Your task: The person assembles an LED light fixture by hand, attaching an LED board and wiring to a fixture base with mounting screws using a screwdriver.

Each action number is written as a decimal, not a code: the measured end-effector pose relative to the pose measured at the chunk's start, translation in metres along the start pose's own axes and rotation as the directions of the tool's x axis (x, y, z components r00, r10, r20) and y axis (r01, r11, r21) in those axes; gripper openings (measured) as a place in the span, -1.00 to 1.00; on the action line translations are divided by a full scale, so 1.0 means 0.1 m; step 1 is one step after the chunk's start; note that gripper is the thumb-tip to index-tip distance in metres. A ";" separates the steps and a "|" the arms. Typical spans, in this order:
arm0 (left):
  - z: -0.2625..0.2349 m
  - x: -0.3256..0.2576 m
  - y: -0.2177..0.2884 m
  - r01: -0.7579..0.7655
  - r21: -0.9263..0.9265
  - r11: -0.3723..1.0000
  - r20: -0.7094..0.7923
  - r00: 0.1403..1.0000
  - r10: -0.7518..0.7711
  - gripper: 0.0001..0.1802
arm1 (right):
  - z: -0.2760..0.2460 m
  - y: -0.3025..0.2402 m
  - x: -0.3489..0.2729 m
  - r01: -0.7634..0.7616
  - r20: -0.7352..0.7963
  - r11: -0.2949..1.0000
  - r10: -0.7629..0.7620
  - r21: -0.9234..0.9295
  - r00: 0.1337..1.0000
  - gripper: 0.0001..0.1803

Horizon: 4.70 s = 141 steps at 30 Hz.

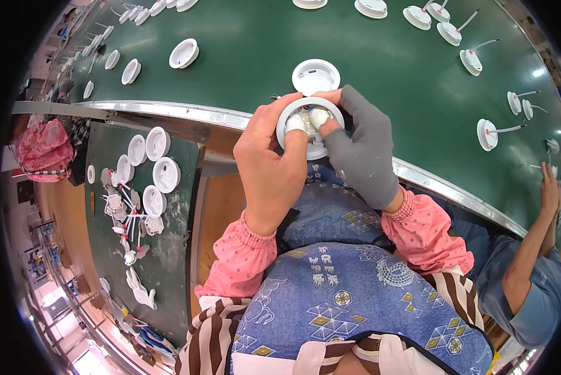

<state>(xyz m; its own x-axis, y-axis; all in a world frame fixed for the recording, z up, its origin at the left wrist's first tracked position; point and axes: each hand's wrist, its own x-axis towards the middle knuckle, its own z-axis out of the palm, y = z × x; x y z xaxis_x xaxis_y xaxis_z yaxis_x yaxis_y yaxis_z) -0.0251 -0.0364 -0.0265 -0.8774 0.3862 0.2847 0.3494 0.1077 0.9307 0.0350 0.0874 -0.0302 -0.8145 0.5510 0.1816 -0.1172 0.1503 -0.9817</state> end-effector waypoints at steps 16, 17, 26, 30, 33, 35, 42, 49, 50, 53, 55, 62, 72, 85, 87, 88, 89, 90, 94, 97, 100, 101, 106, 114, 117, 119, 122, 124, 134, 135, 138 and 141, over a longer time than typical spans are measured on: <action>0.08 -0.02 0.04 -0.139 0.214 0.967 -0.023 0.989 0.148 -0.67 | -0.04 0.07 0.02 0.131 -0.003 0.975 -0.133 -0.179 0.991 -0.83; 0.09 -0.03 0.03 -0.170 0.229 0.958 -0.031 0.983 0.182 -0.67 | -0.03 0.06 0.02 0.091 -0.009 0.989 -0.092 -0.113 0.996 -0.84; -0.07 0.02 0.10 0.051 -0.087 0.995 0.080 0.996 -0.044 -0.55 | 0.02 -0.02 0.04 -0.083 -0.023 0.994 0.085 0.067 0.996 -0.86; -0.34 0.13 -0.19 0.032 -0.187 0.982 0.161 0.987 -0.002 -0.50 | -0.04 -0.13 0.08 -0.123 -0.043 0.986 0.129 0.110 0.991 -0.85; -0.34 0.16 -0.12 -0.148 0.137 0.979 0.144 0.981 0.128 -0.58 | -0.10 -0.21 0.07 -0.251 0.073 0.953 0.241 0.173 0.968 -0.82; -0.30 0.21 -0.07 -0.362 0.160 0.918 0.283 0.908 0.308 -0.67 | -0.21 -0.19 0.05 -0.353 0.282 0.867 0.261 0.352 0.923 -0.78; -0.34 0.04 0.26 -0.349 0.296 0.889 0.348 0.906 0.240 -0.82 | -0.59 -0.37 -0.06 -0.339 0.473 0.928 0.231 0.155 0.850 -0.34; -0.34 0.03 0.24 -0.251 0.180 0.951 0.358 0.917 0.174 -0.84 | -0.49 -0.33 -0.13 -0.111 0.442 0.994 0.092 0.017 0.892 -0.08; -0.39 0.05 0.25 -0.256 0.119 0.959 0.438 0.881 0.181 -0.83 | -0.49 -0.34 -0.11 -0.228 0.433 0.968 0.163 0.103 0.887 -0.14; -0.45 0.02 0.28 -0.328 0.172 0.929 0.545 0.817 0.188 -0.79 | -0.62 -0.33 -0.06 -0.417 0.592 0.890 0.236 0.188 0.771 -0.24; -0.45 0.04 0.20 -0.446 0.193 0.874 0.516 0.804 0.296 -0.75 | -0.61 -0.37 -0.06 -0.482 0.604 0.848 0.269 0.219 0.750 -0.24; -0.48 0.05 -0.08 -0.410 -0.038 0.911 0.470 0.797 0.378 -0.76 | -0.50 -0.46 -0.13 -0.601 0.602 0.758 0.363 0.253 0.711 -0.22; -0.41 -0.02 -0.10 -0.260 0.001 0.966 0.367 0.898 0.241 -0.78 | -0.41 -0.47 -0.10 -0.530 0.520 0.816 0.355 0.233 0.776 -0.22; -0.60 0.05 -0.04 -0.205 0.117 0.972 0.502 0.856 0.120 -0.72 | -0.64 -0.25 -0.10 -0.420 0.434 0.855 0.268 0.304 0.860 -0.12; -0.76 0.10 0.03 -0.085 0.139 0.987 0.559 0.829 -0.008 -0.76 | -0.65 -0.25 -0.10 -0.423 0.445 0.850 0.262 0.315 0.857 -0.09; -0.80 0.14 0.05 -0.002 0.088 0.996 0.623 0.780 -0.053 -0.79 | -0.68 -0.20 -0.10 -0.417 0.437 0.853 0.260 0.313 0.861 -0.09; -0.82 0.17 0.06 0.084 0.045 0.995 0.686 0.722 -0.092 -0.81 | -0.71 -0.12 -0.10 -0.387 0.469 0.854 0.200 0.346 0.860 -0.10; -0.81 0.18 0.04 0.069 -0.029 0.997 0.664 0.747 -0.033 -0.82 | -0.73 -0.08 -0.10 -0.358 0.499 0.853 0.137 0.380 0.856 -0.10; -0.80 0.29 -0.12 0.089 0.021 0.996 0.529 0.844 -0.086 -0.81 | -0.59 -0.19 -0.07 -0.410 0.445 0.868 0.262 0.278 0.856 0.00; -0.62 0.23 -0.08 -0.322 0.503 0.802 0.048 0.937 0.346 -0.66 | -0.49 -0.32 -0.06 -0.408 0.263 0.867 0.339 0.284 0.903 -0.07; -0.35 -0.15 0.17 -0.315 0.200 0.928 0.269 0.928 0.257 -0.26 | -0.29 -0.28 -0.09 -0.409 0.231 0.858 0.349 0.309 0.908 -0.29; -0.22 -0.23 0.17 -0.232 0.091 0.968 0.273 0.941 0.200 -0.25 | -0.23 -0.28 -0.10 -0.424 0.225 0.858 0.370 0.290 0.901 -0.37; -0.35 -0.11 0.00 0.027 -0.070 0.997 0.271 0.963 -0.007 -0.53 | -0.24 -0.26 0.00 -0.417 0.273 0.908 0.390 0.047 0.879 -0.63; -0.34 0.12 0.11 0.042 -0.148 0.988 0.286 0.958 0.002 -0.51 | -0.12 -0.28 0.09 -0.009 0.213 0.986 0.044 -0.166 0.976 -0.74; -0.18 0.04 0.20 0.113 -0.345 0.932 0.205 0.978 -0.043 -0.47 | -0.15 -0.46 0.17 -0.308 0.190 0.951 0.298 0.022 0.935 -0.78; -0.12 0.03 0.19 0.129 -0.409 0.903 0.101 0.990 -0.095 -0.55 | -0.13 -0.44 0.19 -0.326 0.205 0.944 0.309 0.052 0.929 -0.82; -0.10 0.12 0.26 0.110 -0.337 0.935 0.074 0.993 -0.090 -0.60 | -0.12 -0.42 0.20 -0.057 0.149 0.990 0.076 -0.129 0.986 -0.83; -0.11 0.15 0.28 0.106 -0.282 0.953 0.080 0.993 -0.087 -0.61 | -0.11 -0.43 0.24 0.029 0.136 0.988 -0.009 -0.152 0.991 -0.83; -0.01 0.14 0.28 0.007 -0.273 0.962 0.041 0.999 0.004 -0.64 | -0.10 -0.32 0.22 0.101 0.085 0.989 -0.092 -0.109 0.992 -0.86; 0.00 0.14 0.29 0.011 -0.257 0.966 0.032 0.999 -0.003 -0.64 | -0.09 -0.33 0.21 0.099 0.082 0.989 -0.090 -0.110 0.993 -0.86; 0.05 0.10 0.33 -0.068 -0.146 0.987 -0.052 0.997 0.061 -0.63 | -0.06 -0.34 0.14 0.077 0.046 0.993 -0.073 -0.094 0.996 -0.88; 0.07 0.16 0.23 -0.120 -0.034 0.992 -0.042 0.992 0.119 -0.63 | -0.04 -0.29 0.22 0.060 0.036 0.998 -0.058 -0.038 0.998 -0.88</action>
<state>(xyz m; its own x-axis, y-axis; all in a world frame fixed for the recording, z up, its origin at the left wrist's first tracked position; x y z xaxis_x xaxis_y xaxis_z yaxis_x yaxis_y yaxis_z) -0.0286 -0.0214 -0.0024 -0.8427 0.3578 0.4023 0.4409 0.0297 0.8971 0.0228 0.0987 0.0020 -0.8260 0.5118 0.2362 -0.1438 0.2139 -0.9662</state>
